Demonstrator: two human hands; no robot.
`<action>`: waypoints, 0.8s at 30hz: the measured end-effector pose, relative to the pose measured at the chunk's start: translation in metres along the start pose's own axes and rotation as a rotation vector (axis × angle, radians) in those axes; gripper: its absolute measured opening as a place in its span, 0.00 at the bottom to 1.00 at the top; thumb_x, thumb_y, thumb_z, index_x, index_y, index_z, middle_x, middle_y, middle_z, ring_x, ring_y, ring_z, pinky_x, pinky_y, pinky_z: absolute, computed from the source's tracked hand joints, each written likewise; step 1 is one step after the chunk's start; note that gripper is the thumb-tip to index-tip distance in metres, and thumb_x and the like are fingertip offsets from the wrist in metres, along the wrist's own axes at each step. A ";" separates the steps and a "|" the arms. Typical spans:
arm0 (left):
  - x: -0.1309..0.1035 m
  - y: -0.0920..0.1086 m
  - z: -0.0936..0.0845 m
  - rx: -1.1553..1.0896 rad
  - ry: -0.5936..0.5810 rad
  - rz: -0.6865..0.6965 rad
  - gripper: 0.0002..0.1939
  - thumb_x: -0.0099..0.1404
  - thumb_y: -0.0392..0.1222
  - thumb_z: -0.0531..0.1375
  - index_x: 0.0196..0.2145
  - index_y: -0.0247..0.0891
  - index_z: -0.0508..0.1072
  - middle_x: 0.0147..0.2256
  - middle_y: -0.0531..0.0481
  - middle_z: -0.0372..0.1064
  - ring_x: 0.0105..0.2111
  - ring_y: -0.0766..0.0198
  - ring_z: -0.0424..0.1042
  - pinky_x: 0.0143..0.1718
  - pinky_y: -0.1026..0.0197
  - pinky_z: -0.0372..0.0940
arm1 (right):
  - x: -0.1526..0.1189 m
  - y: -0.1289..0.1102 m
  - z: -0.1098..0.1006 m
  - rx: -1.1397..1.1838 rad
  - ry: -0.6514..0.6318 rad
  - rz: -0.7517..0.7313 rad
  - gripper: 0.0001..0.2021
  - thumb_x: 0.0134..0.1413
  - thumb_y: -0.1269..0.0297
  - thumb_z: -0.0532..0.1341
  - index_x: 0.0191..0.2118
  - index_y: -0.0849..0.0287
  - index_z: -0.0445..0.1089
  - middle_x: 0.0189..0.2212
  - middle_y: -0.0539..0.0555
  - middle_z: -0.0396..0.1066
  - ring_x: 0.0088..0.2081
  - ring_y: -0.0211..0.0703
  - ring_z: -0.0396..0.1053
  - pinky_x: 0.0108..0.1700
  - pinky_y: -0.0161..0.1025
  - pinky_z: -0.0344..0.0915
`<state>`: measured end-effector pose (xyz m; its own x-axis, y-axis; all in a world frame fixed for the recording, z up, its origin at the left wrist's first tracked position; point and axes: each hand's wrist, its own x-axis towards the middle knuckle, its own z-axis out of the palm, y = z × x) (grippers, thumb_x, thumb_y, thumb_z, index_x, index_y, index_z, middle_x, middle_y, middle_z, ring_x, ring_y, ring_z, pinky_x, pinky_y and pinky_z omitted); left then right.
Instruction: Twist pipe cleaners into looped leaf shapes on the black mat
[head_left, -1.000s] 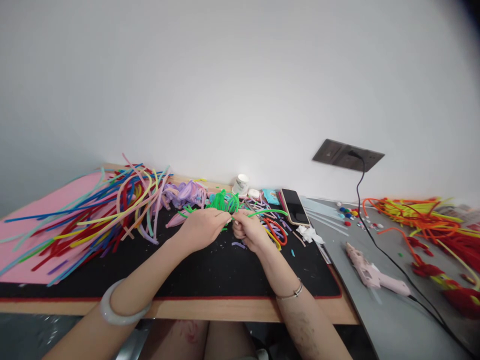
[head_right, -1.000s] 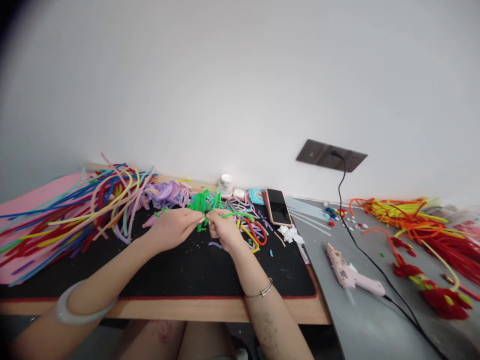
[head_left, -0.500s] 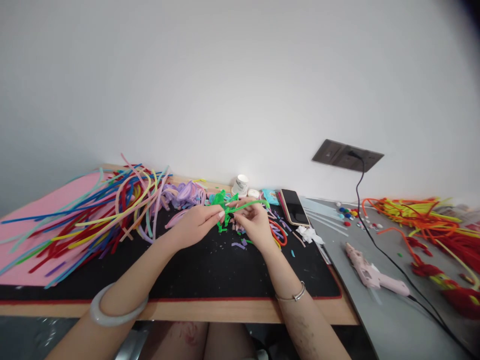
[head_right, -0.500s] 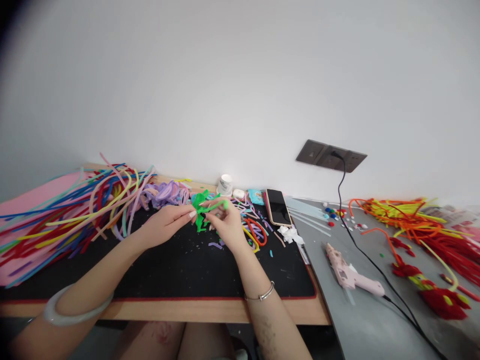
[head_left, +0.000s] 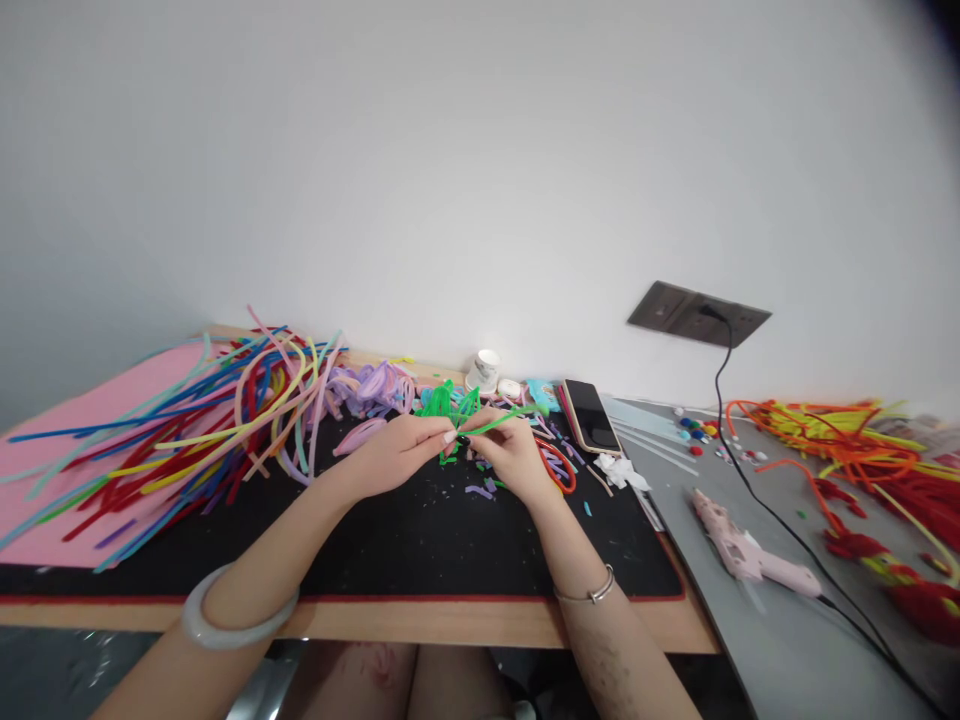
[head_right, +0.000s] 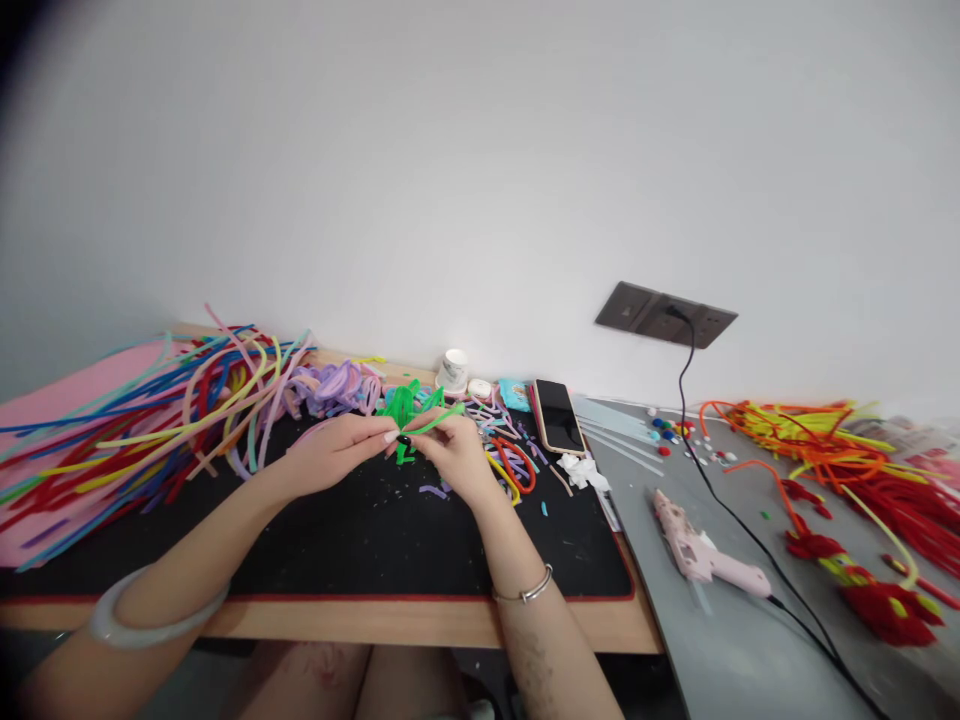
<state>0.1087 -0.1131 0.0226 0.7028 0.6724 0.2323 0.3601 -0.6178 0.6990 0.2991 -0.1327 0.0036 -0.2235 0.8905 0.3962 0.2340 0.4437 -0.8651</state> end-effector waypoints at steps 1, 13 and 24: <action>0.000 -0.001 0.001 0.011 -0.002 0.006 0.17 0.67 0.46 0.44 0.26 0.37 0.61 0.23 0.57 0.58 0.24 0.69 0.58 0.29 0.66 0.51 | 0.000 -0.001 0.000 -0.042 0.001 -0.013 0.05 0.50 0.65 0.61 0.29 0.60 0.70 0.24 0.50 0.65 0.26 0.36 0.61 0.29 0.34 0.59; 0.002 -0.002 0.013 0.254 0.059 0.082 0.14 0.66 0.39 0.46 0.25 0.38 0.63 0.23 0.55 0.63 0.24 0.67 0.61 0.28 0.65 0.51 | 0.000 -0.004 0.009 -0.032 0.023 0.119 0.14 0.52 0.63 0.54 0.19 0.59 0.55 0.17 0.46 0.54 0.22 0.33 0.52 0.25 0.32 0.50; 0.007 -0.002 0.012 -0.130 0.121 -0.013 0.16 0.67 0.47 0.45 0.27 0.38 0.63 0.22 0.55 0.61 0.24 0.67 0.61 0.30 0.64 0.56 | 0.003 0.000 0.001 0.111 0.119 0.136 0.15 0.53 0.52 0.56 0.26 0.59 0.61 0.19 0.46 0.56 0.21 0.33 0.53 0.24 0.32 0.52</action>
<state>0.1202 -0.1125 0.0145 0.6167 0.7289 0.2973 0.2808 -0.5565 0.7819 0.2978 -0.1302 0.0051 -0.0825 0.9500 0.3011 0.1477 0.3105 -0.9390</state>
